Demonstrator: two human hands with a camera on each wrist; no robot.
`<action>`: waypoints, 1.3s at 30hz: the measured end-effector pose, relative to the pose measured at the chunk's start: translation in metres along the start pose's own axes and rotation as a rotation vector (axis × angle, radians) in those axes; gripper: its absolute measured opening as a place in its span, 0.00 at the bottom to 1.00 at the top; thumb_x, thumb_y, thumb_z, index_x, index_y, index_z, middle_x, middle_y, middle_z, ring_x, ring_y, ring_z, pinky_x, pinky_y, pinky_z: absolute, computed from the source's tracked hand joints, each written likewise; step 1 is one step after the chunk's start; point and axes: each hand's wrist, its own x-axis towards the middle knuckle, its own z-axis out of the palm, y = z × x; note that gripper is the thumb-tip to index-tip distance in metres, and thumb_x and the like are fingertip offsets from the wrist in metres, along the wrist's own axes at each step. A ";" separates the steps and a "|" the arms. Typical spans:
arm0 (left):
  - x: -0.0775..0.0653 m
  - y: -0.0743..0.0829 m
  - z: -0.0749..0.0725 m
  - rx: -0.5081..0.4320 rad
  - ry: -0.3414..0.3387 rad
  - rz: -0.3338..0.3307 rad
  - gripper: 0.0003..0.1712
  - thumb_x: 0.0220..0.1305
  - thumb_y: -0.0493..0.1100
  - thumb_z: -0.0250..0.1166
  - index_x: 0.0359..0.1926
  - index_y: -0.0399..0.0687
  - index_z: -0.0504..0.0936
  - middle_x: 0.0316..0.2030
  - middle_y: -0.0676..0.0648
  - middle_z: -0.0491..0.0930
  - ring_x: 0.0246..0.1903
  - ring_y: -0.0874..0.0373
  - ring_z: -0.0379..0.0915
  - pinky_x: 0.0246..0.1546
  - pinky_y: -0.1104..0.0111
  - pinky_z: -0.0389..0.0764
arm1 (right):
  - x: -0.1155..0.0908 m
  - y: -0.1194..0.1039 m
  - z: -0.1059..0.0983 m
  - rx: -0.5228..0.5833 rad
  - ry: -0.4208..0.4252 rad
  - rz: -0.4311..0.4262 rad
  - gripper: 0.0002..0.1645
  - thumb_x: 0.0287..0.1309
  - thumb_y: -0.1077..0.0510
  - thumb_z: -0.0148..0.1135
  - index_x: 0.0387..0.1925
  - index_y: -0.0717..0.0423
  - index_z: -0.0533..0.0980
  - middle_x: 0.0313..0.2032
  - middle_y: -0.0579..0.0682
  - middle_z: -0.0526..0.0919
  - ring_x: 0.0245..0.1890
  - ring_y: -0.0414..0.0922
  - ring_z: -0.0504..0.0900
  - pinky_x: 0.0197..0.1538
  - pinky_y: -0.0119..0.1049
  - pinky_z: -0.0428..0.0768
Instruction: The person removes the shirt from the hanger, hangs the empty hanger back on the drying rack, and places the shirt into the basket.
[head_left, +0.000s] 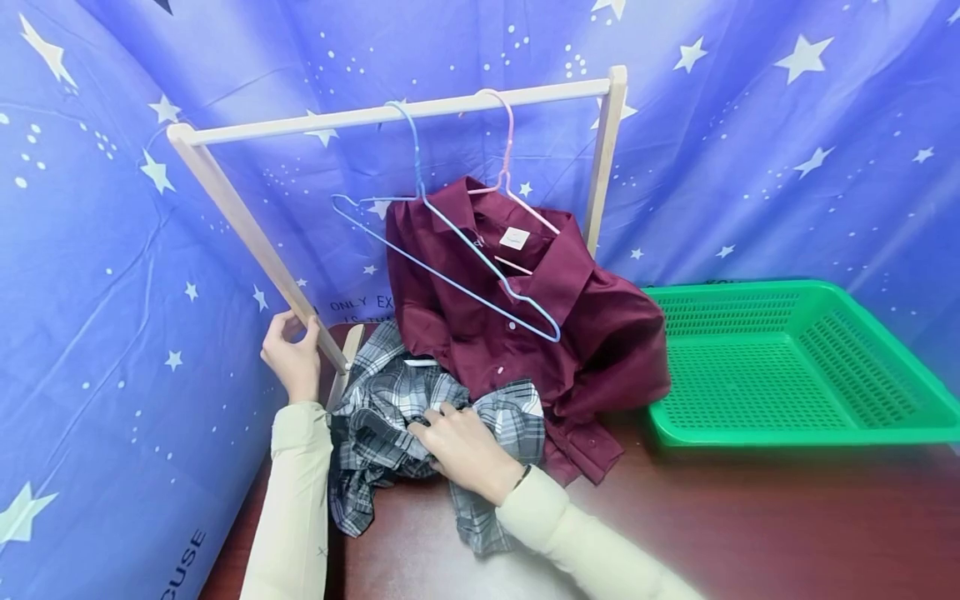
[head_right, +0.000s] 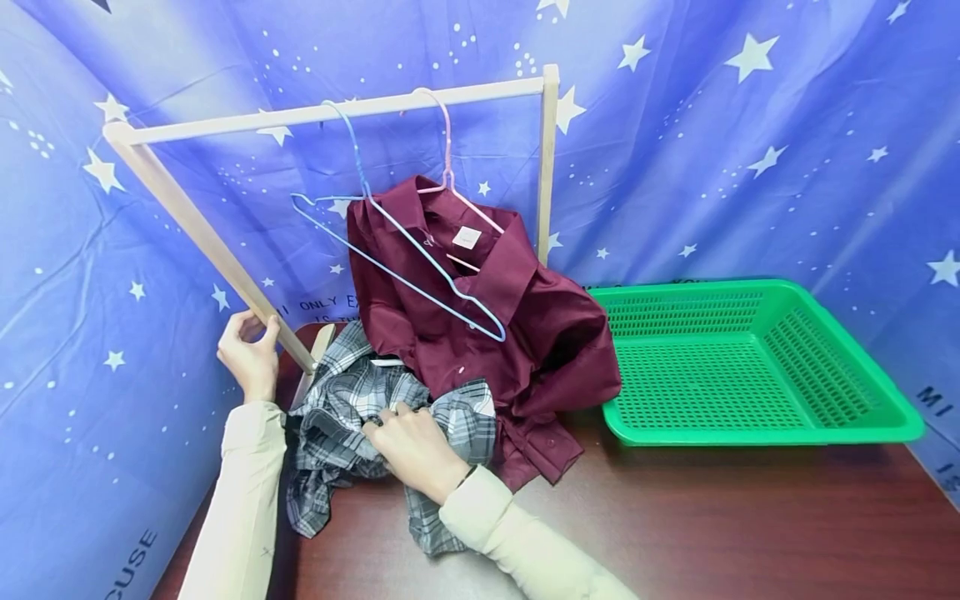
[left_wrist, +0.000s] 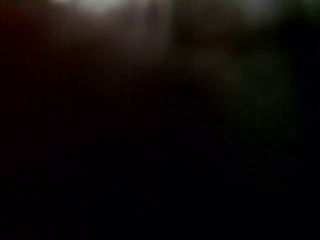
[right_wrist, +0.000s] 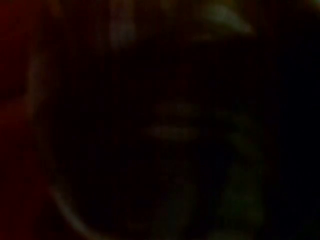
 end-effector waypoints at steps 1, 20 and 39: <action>0.000 -0.001 0.000 -0.002 0.000 0.000 0.11 0.56 0.37 0.71 0.40 0.38 0.85 0.38 0.39 0.88 0.32 0.71 0.77 0.53 0.63 0.77 | -0.001 0.001 -0.002 0.002 0.005 0.000 0.32 0.41 0.41 0.79 0.50 0.43 0.79 0.40 0.43 0.83 0.40 0.44 0.80 0.34 0.37 0.81; 0.000 0.004 -0.002 -0.005 -0.018 -0.039 0.11 0.56 0.36 0.71 0.41 0.37 0.85 0.38 0.39 0.87 0.30 0.77 0.72 0.51 0.65 0.77 | -0.019 0.027 -0.037 0.059 0.074 0.013 0.39 0.38 0.40 0.80 0.52 0.45 0.74 0.46 0.46 0.78 0.48 0.47 0.76 0.40 0.43 0.78; 0.001 0.002 -0.001 -0.022 -0.021 -0.037 0.11 0.55 0.35 0.71 0.40 0.37 0.85 0.38 0.38 0.87 0.29 0.81 0.71 0.54 0.64 0.74 | -0.040 0.049 -0.072 0.094 0.118 0.009 0.39 0.33 0.37 0.79 0.48 0.45 0.75 0.45 0.48 0.77 0.48 0.49 0.73 0.42 0.46 0.73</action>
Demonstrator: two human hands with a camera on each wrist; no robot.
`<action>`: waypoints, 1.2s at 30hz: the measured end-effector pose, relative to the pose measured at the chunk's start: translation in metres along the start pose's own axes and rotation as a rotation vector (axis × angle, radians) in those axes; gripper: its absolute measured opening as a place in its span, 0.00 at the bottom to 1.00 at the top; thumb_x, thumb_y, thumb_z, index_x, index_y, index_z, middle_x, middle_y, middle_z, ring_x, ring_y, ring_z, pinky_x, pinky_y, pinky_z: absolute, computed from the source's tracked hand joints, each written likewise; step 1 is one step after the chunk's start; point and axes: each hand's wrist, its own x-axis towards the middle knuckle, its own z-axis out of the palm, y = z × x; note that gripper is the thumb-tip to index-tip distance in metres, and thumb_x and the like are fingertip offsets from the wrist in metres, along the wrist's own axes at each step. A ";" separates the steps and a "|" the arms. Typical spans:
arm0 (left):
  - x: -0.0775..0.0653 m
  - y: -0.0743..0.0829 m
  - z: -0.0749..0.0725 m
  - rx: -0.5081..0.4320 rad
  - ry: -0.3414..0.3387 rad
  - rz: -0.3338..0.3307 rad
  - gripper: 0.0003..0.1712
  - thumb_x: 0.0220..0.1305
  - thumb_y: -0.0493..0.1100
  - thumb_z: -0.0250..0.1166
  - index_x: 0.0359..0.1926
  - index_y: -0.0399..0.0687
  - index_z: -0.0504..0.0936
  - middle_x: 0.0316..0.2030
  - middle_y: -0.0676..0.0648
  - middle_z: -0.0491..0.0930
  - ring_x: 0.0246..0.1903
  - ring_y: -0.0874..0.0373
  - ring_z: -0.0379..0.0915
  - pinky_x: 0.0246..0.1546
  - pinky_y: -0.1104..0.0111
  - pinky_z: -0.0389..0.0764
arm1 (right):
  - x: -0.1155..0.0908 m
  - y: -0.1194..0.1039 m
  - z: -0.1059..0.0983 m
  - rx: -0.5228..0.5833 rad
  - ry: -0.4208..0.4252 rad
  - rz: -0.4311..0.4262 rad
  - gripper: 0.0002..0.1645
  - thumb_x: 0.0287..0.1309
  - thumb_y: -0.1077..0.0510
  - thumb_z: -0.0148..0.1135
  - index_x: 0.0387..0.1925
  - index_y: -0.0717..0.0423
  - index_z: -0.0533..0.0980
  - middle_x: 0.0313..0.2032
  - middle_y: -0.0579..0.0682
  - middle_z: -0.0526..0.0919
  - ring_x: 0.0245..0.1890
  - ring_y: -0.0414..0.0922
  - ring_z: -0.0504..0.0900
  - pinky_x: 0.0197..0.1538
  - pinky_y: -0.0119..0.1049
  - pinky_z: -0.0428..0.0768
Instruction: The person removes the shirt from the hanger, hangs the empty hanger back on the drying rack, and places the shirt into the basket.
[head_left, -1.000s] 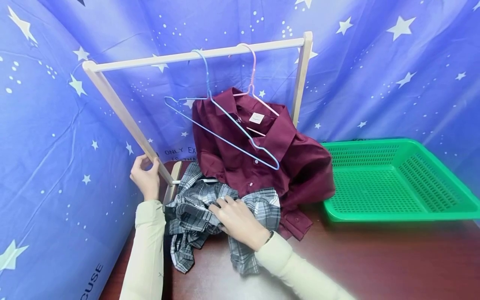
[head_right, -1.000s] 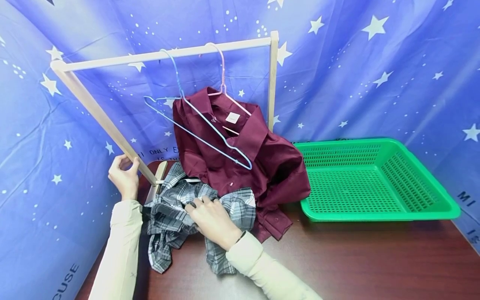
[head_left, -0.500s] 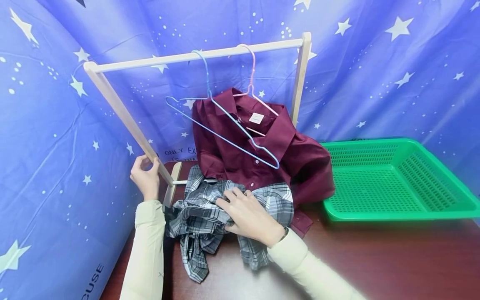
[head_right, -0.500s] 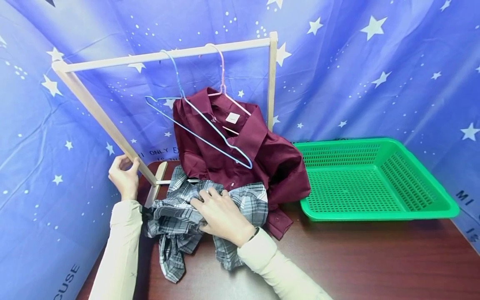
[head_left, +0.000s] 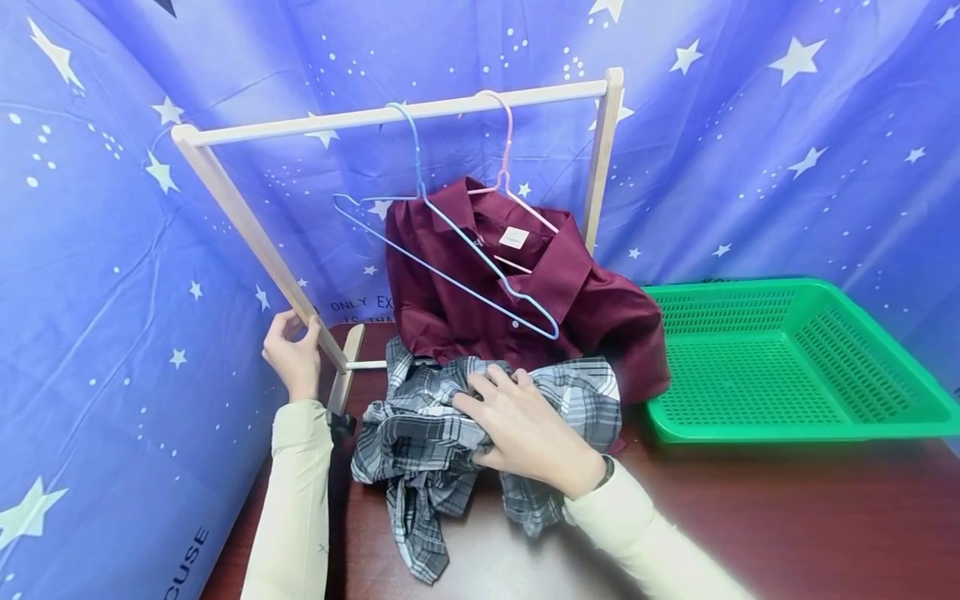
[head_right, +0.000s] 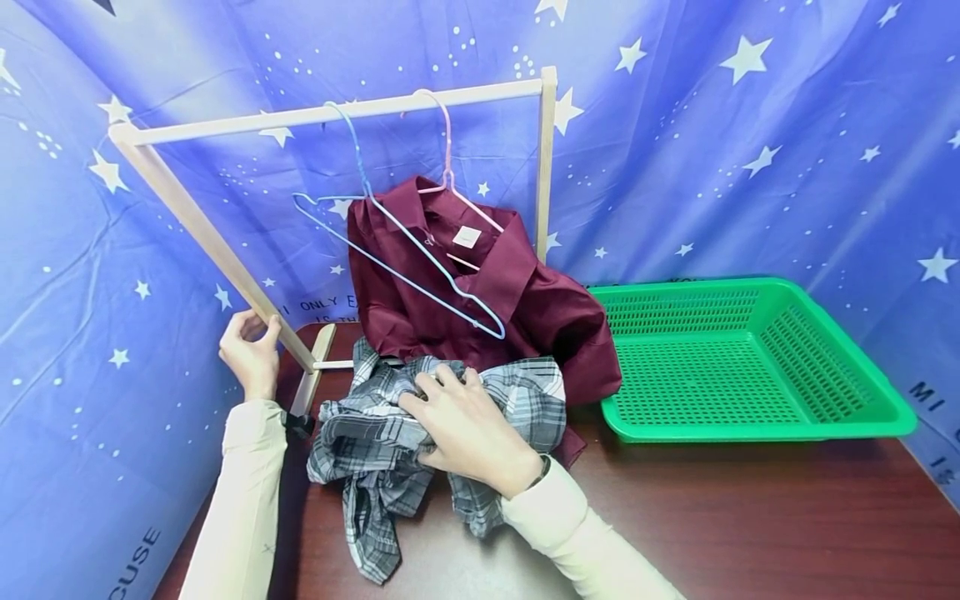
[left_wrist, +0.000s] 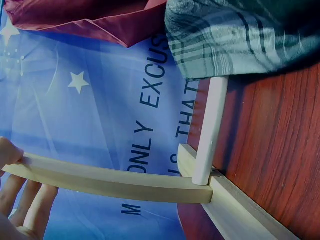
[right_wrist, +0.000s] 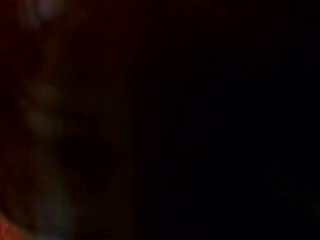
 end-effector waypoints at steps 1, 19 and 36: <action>0.000 0.000 0.000 -0.001 0.000 0.000 0.11 0.55 0.35 0.71 0.40 0.37 0.85 0.38 0.38 0.87 0.29 0.81 0.71 0.54 0.64 0.74 | -0.002 0.001 -0.002 0.000 0.001 0.001 0.39 0.33 0.37 0.79 0.48 0.45 0.75 0.45 0.48 0.77 0.48 0.49 0.72 0.42 0.46 0.73; -0.001 0.003 0.000 0.003 0.002 0.006 0.11 0.55 0.35 0.71 0.40 0.37 0.85 0.38 0.38 0.87 0.35 0.56 0.82 0.57 0.62 0.73 | -0.030 0.035 -0.024 0.121 0.003 -0.053 0.39 0.34 0.43 0.80 0.52 0.48 0.77 0.46 0.47 0.78 0.46 0.48 0.74 0.44 0.43 0.76; -0.002 0.000 -0.001 -0.005 -0.002 0.002 0.11 0.57 0.36 0.70 0.42 0.37 0.85 0.39 0.37 0.87 0.30 0.80 0.71 0.56 0.63 0.74 | -0.052 0.058 -0.058 0.131 0.031 -0.039 0.39 0.30 0.48 0.82 0.51 0.48 0.78 0.43 0.43 0.76 0.44 0.45 0.73 0.45 0.42 0.77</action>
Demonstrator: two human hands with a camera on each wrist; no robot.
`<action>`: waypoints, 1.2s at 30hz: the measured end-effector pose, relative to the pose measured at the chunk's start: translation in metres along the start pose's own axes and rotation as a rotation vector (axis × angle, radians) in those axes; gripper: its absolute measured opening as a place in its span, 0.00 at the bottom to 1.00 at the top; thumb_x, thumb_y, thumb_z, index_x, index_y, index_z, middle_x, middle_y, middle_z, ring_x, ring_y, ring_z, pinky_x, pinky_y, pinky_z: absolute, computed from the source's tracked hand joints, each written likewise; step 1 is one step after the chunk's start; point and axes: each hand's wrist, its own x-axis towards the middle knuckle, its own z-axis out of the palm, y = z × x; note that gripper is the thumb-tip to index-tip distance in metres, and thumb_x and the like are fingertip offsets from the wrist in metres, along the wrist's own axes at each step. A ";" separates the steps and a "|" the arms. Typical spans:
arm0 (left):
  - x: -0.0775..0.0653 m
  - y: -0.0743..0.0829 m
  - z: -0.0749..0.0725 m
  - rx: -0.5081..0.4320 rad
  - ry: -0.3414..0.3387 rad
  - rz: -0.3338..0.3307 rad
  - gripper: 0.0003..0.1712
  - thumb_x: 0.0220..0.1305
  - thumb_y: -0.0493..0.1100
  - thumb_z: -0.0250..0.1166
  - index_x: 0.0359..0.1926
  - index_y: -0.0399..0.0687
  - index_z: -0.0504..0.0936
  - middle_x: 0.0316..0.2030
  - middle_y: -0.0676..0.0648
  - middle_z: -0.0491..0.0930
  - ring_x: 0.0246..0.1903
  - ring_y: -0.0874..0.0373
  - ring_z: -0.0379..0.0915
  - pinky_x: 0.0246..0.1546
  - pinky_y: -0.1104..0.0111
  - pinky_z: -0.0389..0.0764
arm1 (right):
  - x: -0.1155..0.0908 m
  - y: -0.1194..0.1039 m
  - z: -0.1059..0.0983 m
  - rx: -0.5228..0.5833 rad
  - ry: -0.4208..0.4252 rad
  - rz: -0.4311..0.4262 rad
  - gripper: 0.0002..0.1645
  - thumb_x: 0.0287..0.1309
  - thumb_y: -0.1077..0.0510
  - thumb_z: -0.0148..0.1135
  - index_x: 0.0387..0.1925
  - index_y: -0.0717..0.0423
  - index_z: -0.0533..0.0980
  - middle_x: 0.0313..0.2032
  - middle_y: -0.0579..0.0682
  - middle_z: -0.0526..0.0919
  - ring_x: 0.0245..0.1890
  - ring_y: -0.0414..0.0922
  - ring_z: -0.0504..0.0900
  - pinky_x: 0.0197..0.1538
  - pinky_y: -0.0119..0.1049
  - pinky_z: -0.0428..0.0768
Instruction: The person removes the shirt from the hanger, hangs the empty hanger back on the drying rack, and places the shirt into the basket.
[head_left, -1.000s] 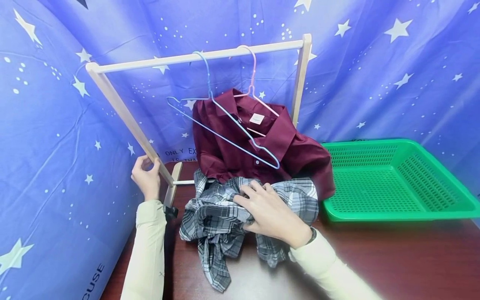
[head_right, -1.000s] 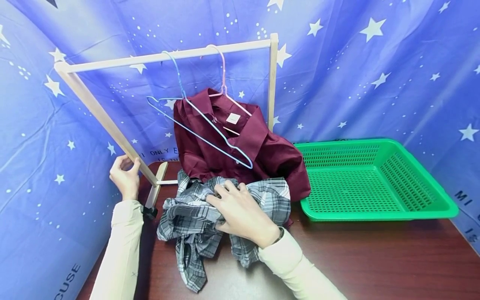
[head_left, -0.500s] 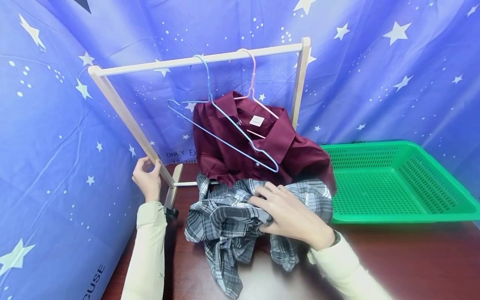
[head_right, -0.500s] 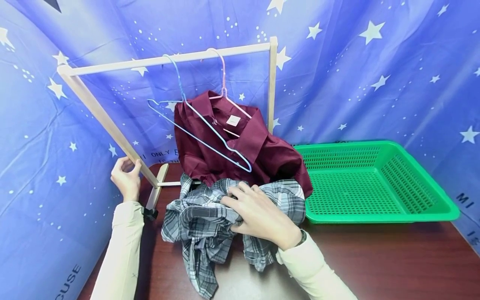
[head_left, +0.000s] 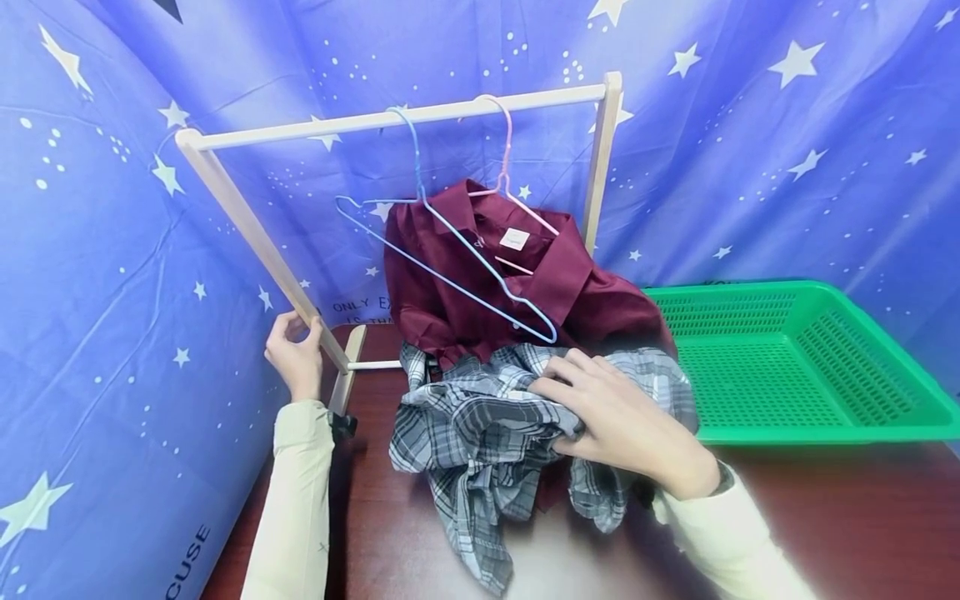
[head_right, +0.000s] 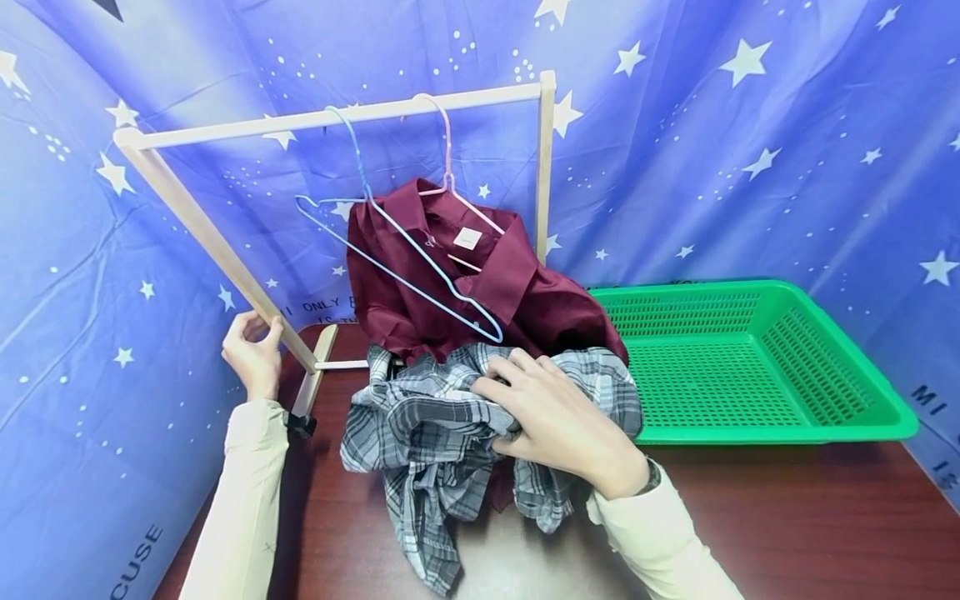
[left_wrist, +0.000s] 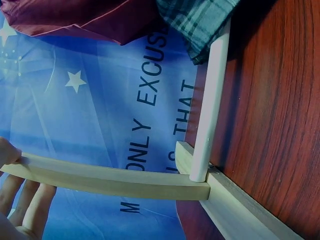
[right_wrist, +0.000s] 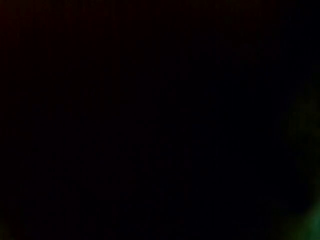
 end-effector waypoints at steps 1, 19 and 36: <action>0.000 0.000 0.000 -0.001 0.000 0.000 0.11 0.57 0.36 0.70 0.42 0.37 0.85 0.39 0.37 0.87 0.30 0.80 0.71 0.56 0.63 0.74 | -0.001 0.001 -0.003 -0.002 0.003 -0.001 0.39 0.29 0.48 0.82 0.51 0.48 0.78 0.42 0.43 0.76 0.44 0.44 0.73 0.44 0.42 0.77; 0.000 0.000 0.005 -0.038 0.007 0.010 0.11 0.56 0.36 0.70 0.41 0.35 0.84 0.39 0.38 0.87 0.30 0.81 0.73 0.49 0.64 0.78 | -0.038 0.039 -0.040 0.008 0.100 -0.056 0.42 0.24 0.57 0.81 0.52 0.54 0.78 0.46 0.47 0.80 0.46 0.46 0.75 0.46 0.48 0.80; 0.000 -0.002 0.003 -0.029 0.014 0.000 0.11 0.56 0.35 0.70 0.41 0.35 0.84 0.38 0.38 0.87 0.29 0.80 0.72 0.47 0.69 0.76 | -0.062 0.060 -0.072 0.001 0.152 -0.033 0.37 0.35 0.47 0.65 0.53 0.57 0.79 0.48 0.48 0.81 0.48 0.42 0.74 0.59 0.24 0.67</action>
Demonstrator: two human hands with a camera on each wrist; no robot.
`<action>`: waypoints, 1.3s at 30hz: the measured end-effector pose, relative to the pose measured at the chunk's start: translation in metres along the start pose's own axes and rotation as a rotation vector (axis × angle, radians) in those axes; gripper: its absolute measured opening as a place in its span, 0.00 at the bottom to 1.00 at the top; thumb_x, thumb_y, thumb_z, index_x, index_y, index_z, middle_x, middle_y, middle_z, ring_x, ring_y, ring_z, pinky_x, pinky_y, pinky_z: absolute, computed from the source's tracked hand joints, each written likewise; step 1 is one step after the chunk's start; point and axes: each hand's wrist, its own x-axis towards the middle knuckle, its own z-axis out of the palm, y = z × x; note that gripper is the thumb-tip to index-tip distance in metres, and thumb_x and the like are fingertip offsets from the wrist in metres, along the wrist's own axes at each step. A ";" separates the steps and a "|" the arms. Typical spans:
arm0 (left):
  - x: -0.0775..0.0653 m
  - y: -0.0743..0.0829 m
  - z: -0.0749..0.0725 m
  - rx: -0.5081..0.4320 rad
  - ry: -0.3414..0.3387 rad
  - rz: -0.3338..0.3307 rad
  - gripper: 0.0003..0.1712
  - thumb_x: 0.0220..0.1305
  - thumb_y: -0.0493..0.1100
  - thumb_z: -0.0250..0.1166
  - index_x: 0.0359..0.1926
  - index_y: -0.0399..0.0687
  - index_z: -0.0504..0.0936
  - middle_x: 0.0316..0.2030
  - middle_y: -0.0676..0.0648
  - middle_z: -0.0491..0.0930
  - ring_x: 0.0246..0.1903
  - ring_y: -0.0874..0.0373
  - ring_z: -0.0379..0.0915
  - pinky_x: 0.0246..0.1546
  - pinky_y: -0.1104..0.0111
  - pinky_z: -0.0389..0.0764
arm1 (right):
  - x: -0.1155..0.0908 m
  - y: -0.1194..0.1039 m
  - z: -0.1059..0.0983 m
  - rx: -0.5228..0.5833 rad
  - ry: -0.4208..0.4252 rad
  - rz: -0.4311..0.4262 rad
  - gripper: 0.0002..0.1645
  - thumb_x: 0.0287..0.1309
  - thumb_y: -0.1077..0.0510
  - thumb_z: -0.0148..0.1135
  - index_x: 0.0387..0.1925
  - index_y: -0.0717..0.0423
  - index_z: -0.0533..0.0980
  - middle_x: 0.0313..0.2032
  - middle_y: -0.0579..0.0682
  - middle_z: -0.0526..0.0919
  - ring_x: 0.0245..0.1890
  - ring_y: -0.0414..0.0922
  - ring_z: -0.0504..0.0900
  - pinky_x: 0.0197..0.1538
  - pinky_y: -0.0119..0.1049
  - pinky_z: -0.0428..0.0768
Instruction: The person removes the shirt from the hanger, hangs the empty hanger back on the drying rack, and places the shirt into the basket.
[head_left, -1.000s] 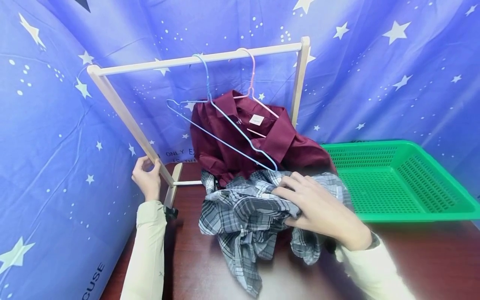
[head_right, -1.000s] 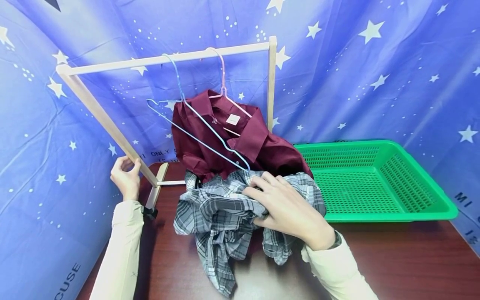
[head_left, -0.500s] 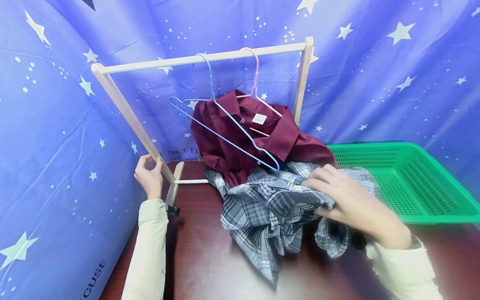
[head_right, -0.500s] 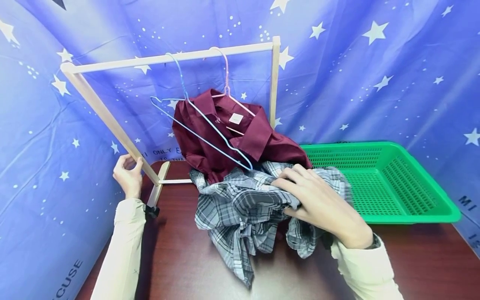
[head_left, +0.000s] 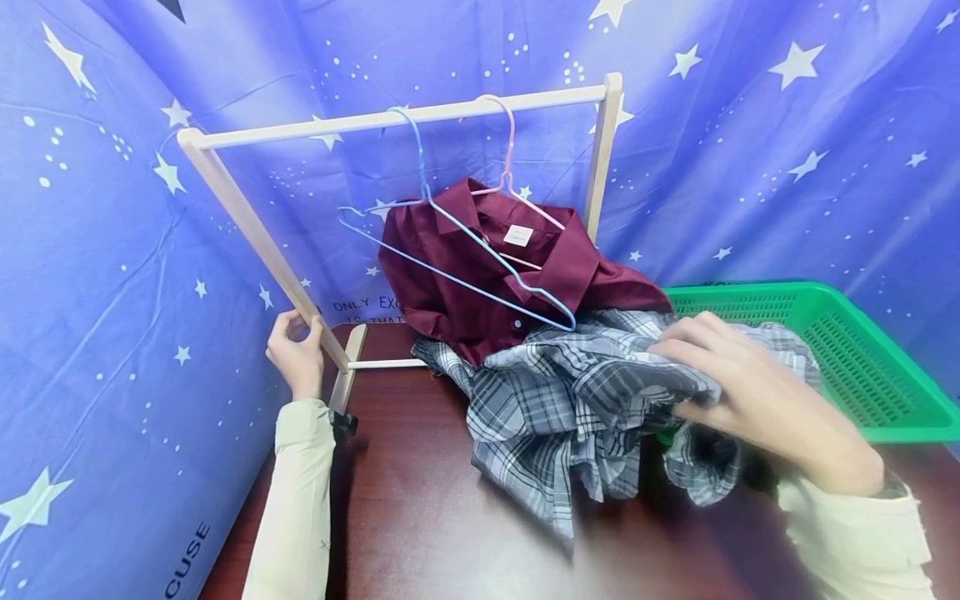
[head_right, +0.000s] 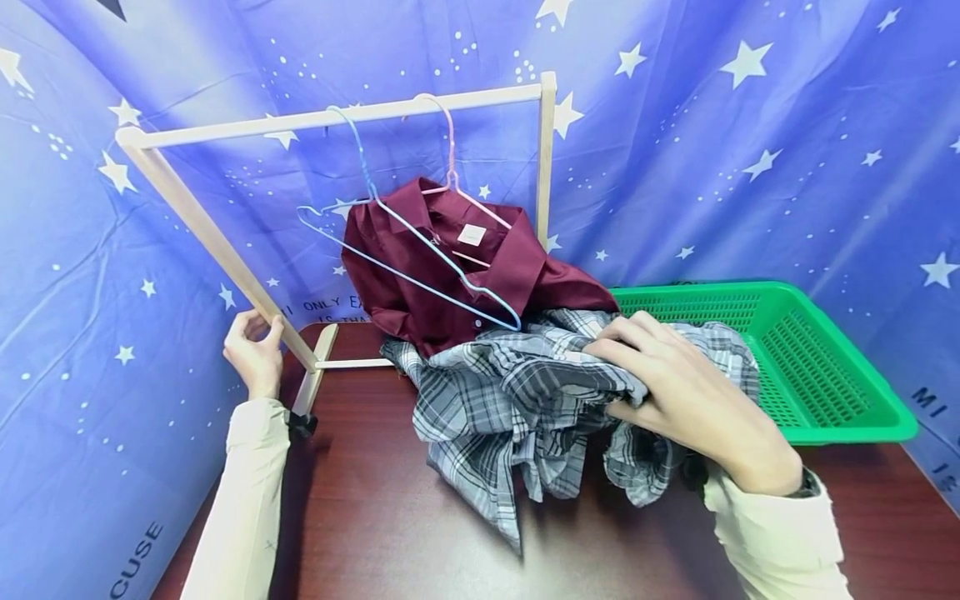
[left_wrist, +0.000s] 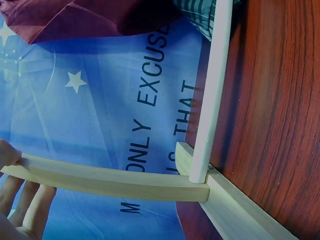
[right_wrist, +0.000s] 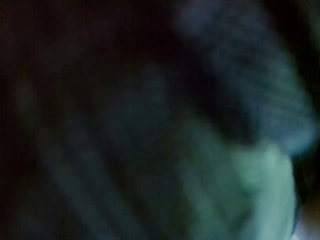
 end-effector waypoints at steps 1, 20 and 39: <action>0.000 0.000 0.000 0.004 0.000 0.000 0.11 0.56 0.35 0.70 0.41 0.35 0.84 0.38 0.38 0.87 0.29 0.80 0.72 0.47 0.69 0.76 | -0.001 0.001 -0.001 0.000 0.002 -0.001 0.37 0.37 0.47 0.64 0.53 0.57 0.79 0.48 0.48 0.81 0.48 0.42 0.74 0.60 0.23 0.66; -0.001 0.001 0.001 0.019 -0.006 -0.009 0.11 0.56 0.36 0.70 0.41 0.36 0.84 0.38 0.38 0.87 0.29 0.80 0.71 0.52 0.67 0.75 | -0.022 0.013 -0.031 0.013 0.094 0.053 0.43 0.65 0.28 0.44 0.48 0.63 0.80 0.45 0.50 0.80 0.57 0.30 0.66 0.65 0.17 0.58; -0.002 0.003 0.000 0.018 0.008 0.003 0.11 0.56 0.35 0.70 0.41 0.35 0.84 0.38 0.37 0.87 0.29 0.80 0.72 0.50 0.68 0.77 | -0.048 0.045 -0.058 0.050 0.207 0.186 0.48 0.56 0.24 0.55 0.39 0.71 0.80 0.53 0.25 0.73 0.57 0.25 0.67 0.64 0.18 0.61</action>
